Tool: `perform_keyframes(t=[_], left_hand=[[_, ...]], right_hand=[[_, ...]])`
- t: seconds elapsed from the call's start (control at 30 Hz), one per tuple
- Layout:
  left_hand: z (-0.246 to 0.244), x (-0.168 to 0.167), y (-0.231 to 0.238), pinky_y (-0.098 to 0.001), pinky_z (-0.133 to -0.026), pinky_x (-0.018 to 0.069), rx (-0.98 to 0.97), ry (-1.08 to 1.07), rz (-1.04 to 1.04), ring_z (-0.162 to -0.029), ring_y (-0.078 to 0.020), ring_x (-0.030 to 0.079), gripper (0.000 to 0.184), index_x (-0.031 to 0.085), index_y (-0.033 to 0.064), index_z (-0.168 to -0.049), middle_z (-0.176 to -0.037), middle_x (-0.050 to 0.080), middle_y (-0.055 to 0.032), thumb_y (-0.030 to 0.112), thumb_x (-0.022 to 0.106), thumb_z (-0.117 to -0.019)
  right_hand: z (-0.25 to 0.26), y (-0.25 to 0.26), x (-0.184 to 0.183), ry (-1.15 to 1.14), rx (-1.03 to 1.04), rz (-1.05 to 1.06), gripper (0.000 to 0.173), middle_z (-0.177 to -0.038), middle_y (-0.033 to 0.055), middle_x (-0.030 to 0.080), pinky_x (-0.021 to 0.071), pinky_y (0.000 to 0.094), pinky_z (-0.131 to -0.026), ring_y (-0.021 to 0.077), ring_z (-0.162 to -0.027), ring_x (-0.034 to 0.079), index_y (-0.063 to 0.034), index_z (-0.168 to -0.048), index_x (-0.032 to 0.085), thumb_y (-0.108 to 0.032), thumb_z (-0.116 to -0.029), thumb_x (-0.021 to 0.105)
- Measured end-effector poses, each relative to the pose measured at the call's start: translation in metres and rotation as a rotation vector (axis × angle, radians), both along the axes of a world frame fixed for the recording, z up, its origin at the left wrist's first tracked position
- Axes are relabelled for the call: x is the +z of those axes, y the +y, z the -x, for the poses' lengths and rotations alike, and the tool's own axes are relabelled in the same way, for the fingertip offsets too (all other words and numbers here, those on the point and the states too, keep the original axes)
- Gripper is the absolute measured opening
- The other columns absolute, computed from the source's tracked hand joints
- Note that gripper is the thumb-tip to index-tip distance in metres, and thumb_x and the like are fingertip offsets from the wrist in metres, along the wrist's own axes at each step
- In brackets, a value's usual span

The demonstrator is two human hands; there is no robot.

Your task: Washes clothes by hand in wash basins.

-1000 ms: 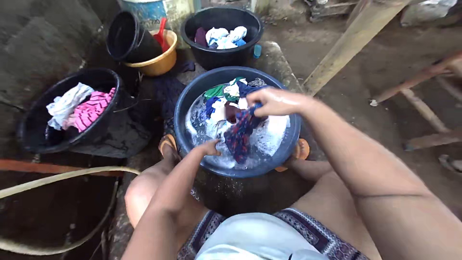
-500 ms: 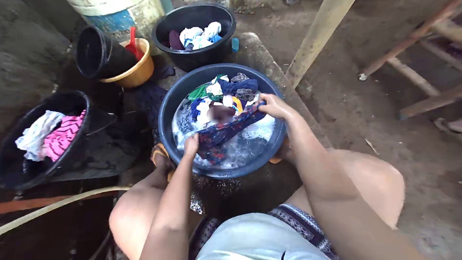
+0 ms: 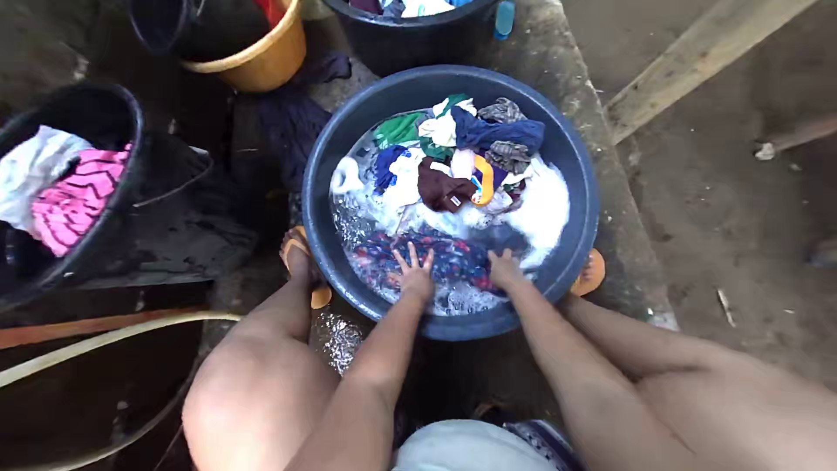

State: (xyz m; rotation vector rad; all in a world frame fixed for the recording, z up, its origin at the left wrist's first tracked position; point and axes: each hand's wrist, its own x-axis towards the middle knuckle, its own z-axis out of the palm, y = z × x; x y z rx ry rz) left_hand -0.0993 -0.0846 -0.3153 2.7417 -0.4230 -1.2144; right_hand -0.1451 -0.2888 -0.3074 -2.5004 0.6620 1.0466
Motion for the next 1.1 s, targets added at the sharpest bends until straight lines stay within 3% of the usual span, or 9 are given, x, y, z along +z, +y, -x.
perform_keyframes(t=[0.1, 0.23, 0.47, 0.67, 0.8, 0.97, 1.03, 1.07, 1.1], left_hand=[[-0.004, -0.008, 0.001, -0.0810, -0.111, 0.0195, -0.267, 0.116, -0.075, -0.155, -0.0534, 0.004, 0.085, 0.026, 0.0243, -0.164, -0.173, 0.001, -0.0162, -0.001, 0.065, -0.0934], [-0.019, -0.003, 0.028, -0.0607, -0.117, 0.0335, -0.169, 0.256, -0.150, -0.146, -0.0475, 0.037, 0.049, 0.046, -0.0101, -0.146, -0.157, 0.039, -0.0301, 0.012, 0.055, -0.1037], [-0.006, 0.022, 0.019, -0.0640, -0.111, 0.0390, -0.066, 0.365, -0.272, -0.140, -0.0453, 0.047, 0.051, 0.059, -0.0083, -0.133, -0.147, 0.052, -0.0282, 0.031, 0.062, -0.1009], [-0.006, 0.060, 0.013, -0.0739, -0.102, 0.0394, -0.052, 0.306, -0.104, -0.133, -0.0486, 0.051, 0.053, 0.064, -0.0034, -0.130, -0.141, 0.056, -0.0291, 0.041, 0.062, -0.1001], [-0.003, 0.078, 0.022, -0.0673, -0.103, 0.0443, 0.167, 0.137, 0.105, -0.133, -0.0453, 0.053, 0.048, 0.058, -0.0031, -0.136, -0.143, 0.055, -0.0269, 0.031, 0.056, -0.1028], [-0.006, 0.032, 0.037, -0.0592, -0.120, 0.0312, 0.381, 0.199, 0.564, -0.147, -0.0415, 0.039, 0.056, 0.035, 0.0075, -0.159, -0.157, 0.042, -0.0260, 0.033, 0.045, -0.1097], [-0.001, 0.038, 0.036, -0.0563, -0.121, 0.0309, 0.533, 0.280, 0.787, -0.149, -0.0379, 0.038, 0.063, 0.030, 0.0072, -0.161, -0.159, 0.039, -0.0242, 0.042, 0.044, -0.1098], [0.000, 0.042, 0.034, -0.0544, -0.121, 0.0332, 0.581, 0.298, 0.877, -0.147, -0.0358, 0.040, 0.063, 0.032, 0.0068, -0.160, -0.158, 0.041, -0.0231, 0.042, 0.045, -0.1098], [-0.001, 0.046, 0.033, -0.0537, -0.120, 0.0338, 0.610, 0.299, 0.944, -0.147, -0.0351, 0.041, 0.062, 0.034, 0.0061, -0.159, -0.158, 0.042, -0.0228, 0.042, 0.046, -0.1094]], right_hand=[[0.001, 0.028, -0.009, 0.187, 0.175, 0.002, 0.066, -0.162, 0.0368, 0.021, 0.0305, 0.0723, -0.113, 0.0558, -0.146, 0.030, 0.0131, -0.150, 0.039, -0.006, -0.0941, 0.068], [-0.010, -0.007, -0.028, 0.161, 0.274, -0.136, 0.055, -0.157, 0.0294, 0.040, 0.0264, 0.0709, -0.118, 0.0491, -0.148, 0.034, 0.0000, -0.150, 0.048, -0.026, -0.1031, 0.059], [0.003, 0.040, -0.017, 0.168, -0.052, -0.035, 0.058, -0.159, 0.0315, 0.035, 0.0283, 0.0585, -0.122, 0.0454, -0.150, 0.033, 0.0112, -0.152, 0.037, -0.024, -0.1071, 0.051], [-0.013, 0.039, -0.008, 0.188, 0.203, -0.150, 0.050, -0.156, 0.0304, 0.042, 0.0279, 0.0595, -0.121, 0.0441, -0.148, 0.036, 0.0073, -0.149, 0.044, -0.018, -0.1069, 0.050], [-0.028, 0.038, 0.091, -0.138, -0.010, -0.379, 0.039, -0.132, 0.0302, 0.059, 0.0457, 0.0538, -0.107, 0.0388, -0.123, 0.058, 0.0081, -0.131, 0.059, -0.008, -0.0966, 0.068], [-0.018, 0.034, 0.259, -0.620, 0.064, -0.551, 0.018, -0.099, 0.0178, 0.065, 0.0555, 0.0441, -0.078, 0.0233, -0.088, 0.064, 0.0060, -0.108, 0.060, -0.003, -0.0941, 0.067], [-0.003, 0.072, 0.364, -0.659, 0.020, -0.331, 0.011, -0.094, 0.0149, 0.063, 0.0576, 0.0340, -0.075, 0.0174, -0.082, 0.065, 0.0081, -0.109, 0.053, 0.003, -0.0988, 0.054], [-0.008, 0.121, 0.427, -0.529, -0.335, -0.078, 0.014, -0.101, 0.0141, 0.061, 0.0530, 0.0364, -0.090, 0.0206, -0.090, 0.062, 0.0037, -0.117, 0.053, 0.004, -0.1041, 0.048], [0.003, 0.069, 0.433, -0.833, -0.003, -0.295, 0.003, -0.085, 0.0057, 0.065, 0.0581, 0.0244, -0.066, 0.0096, -0.072, 0.066, -0.0004, -0.104, 0.052, -0.001, -0.1004, 0.053]])
